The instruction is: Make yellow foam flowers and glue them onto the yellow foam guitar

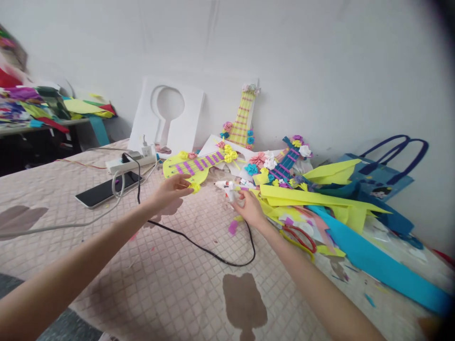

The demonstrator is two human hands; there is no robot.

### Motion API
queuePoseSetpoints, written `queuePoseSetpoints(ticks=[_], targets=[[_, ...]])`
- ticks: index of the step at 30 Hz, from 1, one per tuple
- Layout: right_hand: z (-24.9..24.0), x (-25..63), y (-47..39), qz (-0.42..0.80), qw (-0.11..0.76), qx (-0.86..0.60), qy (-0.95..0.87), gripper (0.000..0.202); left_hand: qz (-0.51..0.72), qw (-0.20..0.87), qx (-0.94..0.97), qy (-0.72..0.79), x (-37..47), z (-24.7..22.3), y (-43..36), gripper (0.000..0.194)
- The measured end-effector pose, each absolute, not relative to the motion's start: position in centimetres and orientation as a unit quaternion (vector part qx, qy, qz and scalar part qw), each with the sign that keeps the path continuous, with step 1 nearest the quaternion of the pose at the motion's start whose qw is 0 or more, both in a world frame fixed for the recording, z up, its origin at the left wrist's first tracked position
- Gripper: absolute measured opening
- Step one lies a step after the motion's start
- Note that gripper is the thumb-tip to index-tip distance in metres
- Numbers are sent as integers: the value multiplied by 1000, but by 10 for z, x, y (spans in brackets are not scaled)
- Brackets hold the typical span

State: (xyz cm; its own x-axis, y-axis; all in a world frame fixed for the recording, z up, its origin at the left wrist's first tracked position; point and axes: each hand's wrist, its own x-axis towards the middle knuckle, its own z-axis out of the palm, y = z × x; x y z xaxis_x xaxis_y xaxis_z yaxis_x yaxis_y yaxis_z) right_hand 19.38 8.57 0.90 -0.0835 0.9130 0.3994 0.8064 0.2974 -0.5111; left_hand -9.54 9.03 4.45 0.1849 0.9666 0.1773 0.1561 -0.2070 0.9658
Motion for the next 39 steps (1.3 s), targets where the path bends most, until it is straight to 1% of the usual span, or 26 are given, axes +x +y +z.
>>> queuePoseSetpoints(ticks=[2,5,11,18,22,27,32,36,39], targets=[[6,190,103,75,313,-599,-734,31,461,455,605,463,-101,48,100,54],[4,186,116,79,286,-603,-741,18,481,436,579,493,-114,48,117,57],[8,193,91,87,294,-590,-747,11,531,383,535,534,-138,40,154,67],[9,219,34,116,300,-595,-737,15,564,397,477,545,-143,31,179,70],[9,227,16,130,311,-611,-716,16,575,420,457,533,-141,27,184,65],[13,228,4,179,333,-606,-700,19,578,466,448,499,-134,21,187,58],[12,235,-7,197,362,-604,-682,22,591,498,414,482,-119,21,172,57],[9,246,-15,200,382,-610,-665,22,591,535,379,470,-103,20,146,51],[6,253,-19,211,401,-607,-653,24,584,566,351,464,-91,17,122,51]])
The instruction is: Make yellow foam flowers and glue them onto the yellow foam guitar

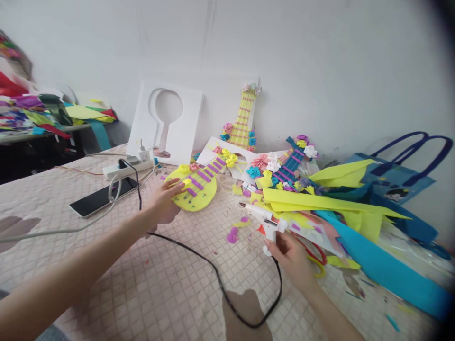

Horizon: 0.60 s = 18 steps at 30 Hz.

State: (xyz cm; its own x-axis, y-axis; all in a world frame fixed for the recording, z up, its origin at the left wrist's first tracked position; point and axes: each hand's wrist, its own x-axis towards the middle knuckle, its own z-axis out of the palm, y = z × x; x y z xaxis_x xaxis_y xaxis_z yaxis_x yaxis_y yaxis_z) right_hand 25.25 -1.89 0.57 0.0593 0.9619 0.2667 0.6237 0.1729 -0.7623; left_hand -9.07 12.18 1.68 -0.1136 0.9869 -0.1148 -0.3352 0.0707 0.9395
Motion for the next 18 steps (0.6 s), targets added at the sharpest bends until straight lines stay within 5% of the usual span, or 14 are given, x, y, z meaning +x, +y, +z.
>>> queuePoseSetpoints(ticks=[18], targets=[[6,261,-29,233,428,-623,-611,26,405,684,391,463,-63,49,25,54]])
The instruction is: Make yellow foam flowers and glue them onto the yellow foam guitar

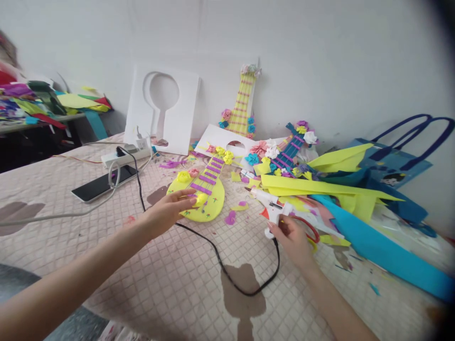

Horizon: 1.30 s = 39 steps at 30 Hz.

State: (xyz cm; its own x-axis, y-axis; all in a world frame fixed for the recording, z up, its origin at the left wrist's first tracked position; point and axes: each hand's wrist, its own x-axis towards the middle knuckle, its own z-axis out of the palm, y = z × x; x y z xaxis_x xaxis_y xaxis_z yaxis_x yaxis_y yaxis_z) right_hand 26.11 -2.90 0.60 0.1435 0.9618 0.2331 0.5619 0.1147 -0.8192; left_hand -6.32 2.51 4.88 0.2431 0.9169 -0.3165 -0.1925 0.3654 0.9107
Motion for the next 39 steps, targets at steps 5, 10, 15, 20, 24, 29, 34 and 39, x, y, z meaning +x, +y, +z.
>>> queuePoseSetpoints(ticks=[5,10,15,20,24,29,34,39], targets=[[-1,271,-26,169,384,-639,-645,27,368,707,421,433,-75,54,21,52],[-3,278,-25,141,357,-649,-657,26,424,617,491,446,-90,46,22,52],[-4,280,-24,126,368,-648,-654,24,463,483,597,444,-90,37,20,55],[-5,276,-28,120,359,-646,-663,23,445,344,685,463,-88,27,20,52],[-6,276,-32,122,348,-655,-660,22,433,303,707,471,-75,24,13,51],[-7,273,-34,140,356,-652,-654,21,361,327,773,406,-32,14,-3,44],[-9,266,-38,164,371,-634,-658,21,275,271,859,337,-1,0,-7,46],[-6,267,-43,186,403,-631,-637,23,234,215,885,341,-2,3,-8,44]])
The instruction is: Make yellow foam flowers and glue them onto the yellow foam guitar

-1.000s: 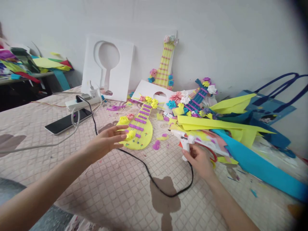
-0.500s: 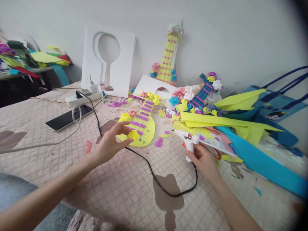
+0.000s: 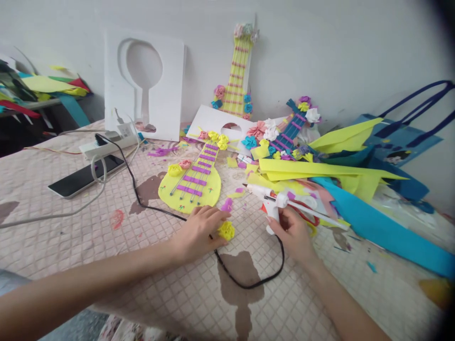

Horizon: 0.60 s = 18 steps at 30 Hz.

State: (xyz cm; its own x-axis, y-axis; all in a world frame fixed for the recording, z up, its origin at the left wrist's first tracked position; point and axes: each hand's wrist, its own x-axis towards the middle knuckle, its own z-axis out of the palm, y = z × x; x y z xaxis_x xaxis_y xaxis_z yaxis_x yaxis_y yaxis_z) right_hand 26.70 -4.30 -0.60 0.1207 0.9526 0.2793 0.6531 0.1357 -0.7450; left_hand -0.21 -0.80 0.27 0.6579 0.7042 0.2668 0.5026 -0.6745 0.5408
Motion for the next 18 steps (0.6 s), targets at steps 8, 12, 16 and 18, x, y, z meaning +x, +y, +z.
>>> queuePoseSetpoints(ticks=[8,12,16,18], targets=[[-1,266,-48,207,450,-631,-597,28,245,216,864,383,-5,22,28,14],[-3,266,-49,208,459,-631,-590,30,207,202,871,398,14,22,56,11],[-4,266,-49,226,468,-627,-580,29,208,212,870,394,31,16,69,5],[-4,266,-49,237,473,-627,-572,29,214,227,866,392,34,13,72,3]])
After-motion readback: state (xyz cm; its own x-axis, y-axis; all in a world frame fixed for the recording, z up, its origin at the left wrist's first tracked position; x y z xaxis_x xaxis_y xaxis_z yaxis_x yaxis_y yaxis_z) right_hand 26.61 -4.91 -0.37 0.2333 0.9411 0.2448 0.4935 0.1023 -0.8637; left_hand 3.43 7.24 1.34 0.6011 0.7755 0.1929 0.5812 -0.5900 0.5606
